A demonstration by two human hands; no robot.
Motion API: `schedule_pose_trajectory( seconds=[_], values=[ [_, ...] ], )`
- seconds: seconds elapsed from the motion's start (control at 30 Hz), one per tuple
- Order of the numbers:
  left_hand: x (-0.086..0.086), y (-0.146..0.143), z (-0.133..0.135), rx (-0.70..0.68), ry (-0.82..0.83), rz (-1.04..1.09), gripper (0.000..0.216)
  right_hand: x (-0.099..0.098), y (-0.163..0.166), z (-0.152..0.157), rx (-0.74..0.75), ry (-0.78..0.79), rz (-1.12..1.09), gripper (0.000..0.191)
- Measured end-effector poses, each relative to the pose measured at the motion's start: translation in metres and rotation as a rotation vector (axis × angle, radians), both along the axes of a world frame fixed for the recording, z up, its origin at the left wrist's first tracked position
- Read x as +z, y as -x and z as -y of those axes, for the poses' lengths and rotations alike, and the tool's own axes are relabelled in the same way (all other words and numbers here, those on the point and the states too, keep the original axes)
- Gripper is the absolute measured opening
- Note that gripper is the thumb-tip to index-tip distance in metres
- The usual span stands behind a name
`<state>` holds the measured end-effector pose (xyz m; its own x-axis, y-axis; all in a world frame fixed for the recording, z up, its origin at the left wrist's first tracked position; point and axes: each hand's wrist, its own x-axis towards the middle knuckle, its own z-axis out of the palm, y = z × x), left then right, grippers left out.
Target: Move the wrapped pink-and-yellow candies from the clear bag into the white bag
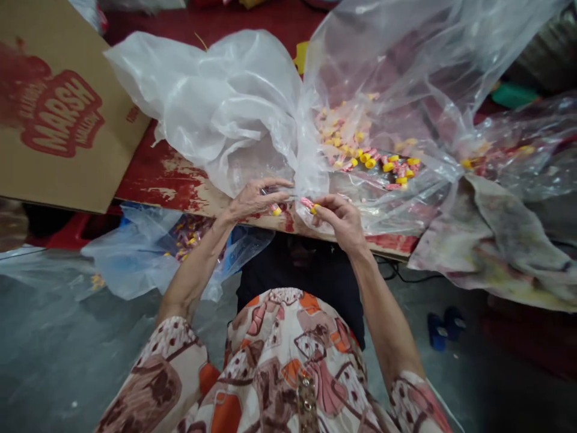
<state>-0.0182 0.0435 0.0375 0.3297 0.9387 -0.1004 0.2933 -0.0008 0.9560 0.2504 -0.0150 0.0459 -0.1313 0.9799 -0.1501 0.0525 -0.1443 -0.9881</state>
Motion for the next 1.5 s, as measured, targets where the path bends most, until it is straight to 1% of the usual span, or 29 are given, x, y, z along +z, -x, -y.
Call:
schedule_pose_trajectory(
  seconds=[0.1,0.23,0.3,0.37,0.47,0.53,0.63,0.67,0.7,0.77,0.8,0.83,0.87,0.93,1.0,1.07,1.13,1.2,1.27,1.3,1.37,1.43,1.5],
  values=[
    [0.006,-0.01,0.006,-0.057,0.061,0.052,0.044,0.002,0.0,-0.001,0.068,0.075,-0.125,0.047],
    [0.008,-0.015,0.012,-0.089,0.074,0.004,0.04,-0.009,-0.004,0.003,0.102,0.083,-0.167,0.052],
    [0.006,-0.018,0.017,-0.076,0.1,-0.019,0.04,-0.013,-0.004,0.006,0.086,0.072,-0.187,0.052],
    [0.003,-0.021,0.022,-0.032,0.162,-0.009,0.044,-0.014,-0.001,0.008,0.097,0.06,-0.2,0.049],
    [-0.001,-0.023,0.027,0.008,0.18,-0.024,0.047,-0.015,0.005,0.008,0.193,0.004,-0.197,0.038],
    [0.0,-0.021,0.027,0.008,0.153,-0.075,0.046,-0.016,0.008,0.007,0.259,-0.061,-0.163,0.028],
    [0.006,-0.017,0.026,-0.036,0.145,-0.155,0.046,-0.018,0.014,0.005,0.305,-0.166,0.008,0.016],
    [0.009,-0.017,0.027,-0.064,0.123,-0.188,0.046,-0.019,0.016,0.005,0.301,-0.208,0.085,0.018],
    [0.011,-0.019,0.028,-0.097,0.078,-0.229,0.046,-0.019,0.018,0.006,0.292,-0.256,0.156,0.027],
    [0.012,-0.027,0.033,-0.163,-0.075,-0.341,0.041,-0.02,0.019,0.009,0.269,-0.35,0.264,0.045],
    [0.012,-0.033,0.037,-0.187,-0.16,-0.409,0.037,-0.02,0.017,0.01,0.245,-0.38,0.302,0.049],
    [0.01,-0.04,0.041,-0.208,-0.232,-0.481,0.034,-0.02,0.014,0.012,0.201,-0.397,0.339,0.048],
    [0.007,-0.046,0.045,-0.228,-0.281,-0.552,0.031,-0.021,0.009,0.013,0.13,-0.399,0.379,0.044],
    [0.001,-0.056,0.049,-0.263,-0.313,-0.666,0.028,-0.025,-0.004,0.015,-0.087,-0.369,0.454,0.032],
    [-0.003,-0.057,0.043,-0.301,-0.303,-0.703,0.027,-0.031,-0.017,0.014,-0.301,-0.327,0.495,0.026],
    [-0.005,-0.052,0.031,-0.361,-0.277,-0.648,0.026,-0.038,-0.026,0.012,-0.397,-0.287,0.511,0.025],
    [-0.003,-0.046,0.018,-0.404,-0.229,-0.553,0.025,-0.045,-0.029,0.009,-0.402,-0.27,0.515,0.027],
    [-0.002,-0.044,0.015,-0.361,-0.237,-0.517,0.023,-0.05,-0.029,0.007,-0.394,-0.283,0.505,0.028],
    [0.0,-0.048,0.021,-0.274,-0.325,-0.61,0.02,-0.054,-0.029,0.005,-0.401,-0.328,0.49,0.028],
    [0.0,-0.052,0.027,-0.256,-0.372,-0.685,0.019,-0.056,-0.029,0.005,-0.405,-0.358,0.486,0.027],
    [0.002,-0.061,0.037,-0.297,-0.425,-0.817,0.02,-0.06,-0.03,0.005,-0.411,-0.417,0.481,0.026],
    [0.003,-0.07,0.043,-0.324,-0.455,-0.858,0.024,-0.064,-0.032,0.006,-0.426,-0.451,0.472,0.025],
    [0.001,-0.075,0.044,-0.258,-0.496,-0.836,0.028,-0.066,-0.034,0.007,-0.45,-0.46,0.473,0.025]
  ],
)
